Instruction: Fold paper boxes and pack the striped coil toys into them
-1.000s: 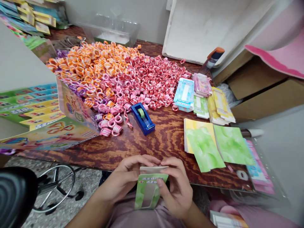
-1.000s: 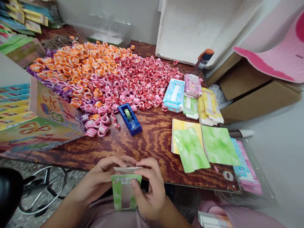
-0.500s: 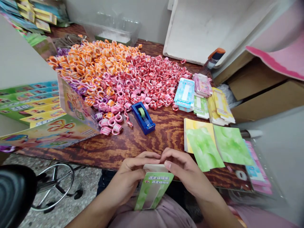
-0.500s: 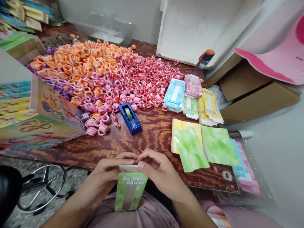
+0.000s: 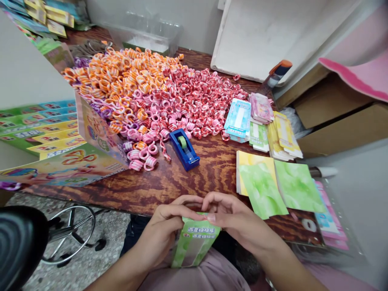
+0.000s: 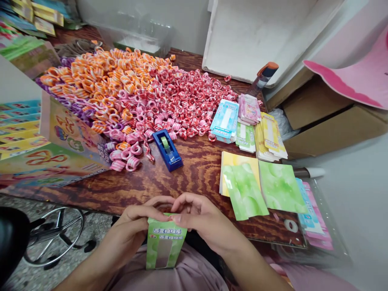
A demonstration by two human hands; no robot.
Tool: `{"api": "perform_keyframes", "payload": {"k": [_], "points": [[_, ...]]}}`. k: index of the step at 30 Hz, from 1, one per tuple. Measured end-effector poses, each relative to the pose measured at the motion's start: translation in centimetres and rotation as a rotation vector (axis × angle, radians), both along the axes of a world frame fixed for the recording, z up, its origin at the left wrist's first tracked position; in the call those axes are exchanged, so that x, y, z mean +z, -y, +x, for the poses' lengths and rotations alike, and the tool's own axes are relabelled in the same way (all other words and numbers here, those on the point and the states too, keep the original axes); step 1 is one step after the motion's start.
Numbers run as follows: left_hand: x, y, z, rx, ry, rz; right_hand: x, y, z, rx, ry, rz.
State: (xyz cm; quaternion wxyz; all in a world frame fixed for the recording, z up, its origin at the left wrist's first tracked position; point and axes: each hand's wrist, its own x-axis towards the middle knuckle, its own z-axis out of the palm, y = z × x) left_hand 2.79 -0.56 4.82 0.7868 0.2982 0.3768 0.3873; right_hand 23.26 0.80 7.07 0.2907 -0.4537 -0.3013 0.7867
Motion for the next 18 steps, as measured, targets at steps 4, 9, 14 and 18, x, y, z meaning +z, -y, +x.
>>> {"api": "perform_keyframes", "payload": {"k": [4, 9, 14, 18], "points": [[-0.3, 0.7, -0.3, -0.051, -0.064, 0.1, 0.4, 0.3, -0.1, -0.043, -0.063, -0.127], [-0.3, 0.7, -1.0, -0.121, -0.073, 0.246, 0.6, 0.8, 0.7, 0.047, 0.008, -0.022], [0.9, 0.3, -1.5, -0.208, -0.022, 0.373, 0.3, 1.1, 1.4, 0.209, 0.191, -0.006], [1.7, -0.5, -2.0, -0.292, -0.013, 0.381, 1.0, 1.2, 1.1, 0.252, 0.298, 0.142]]}}
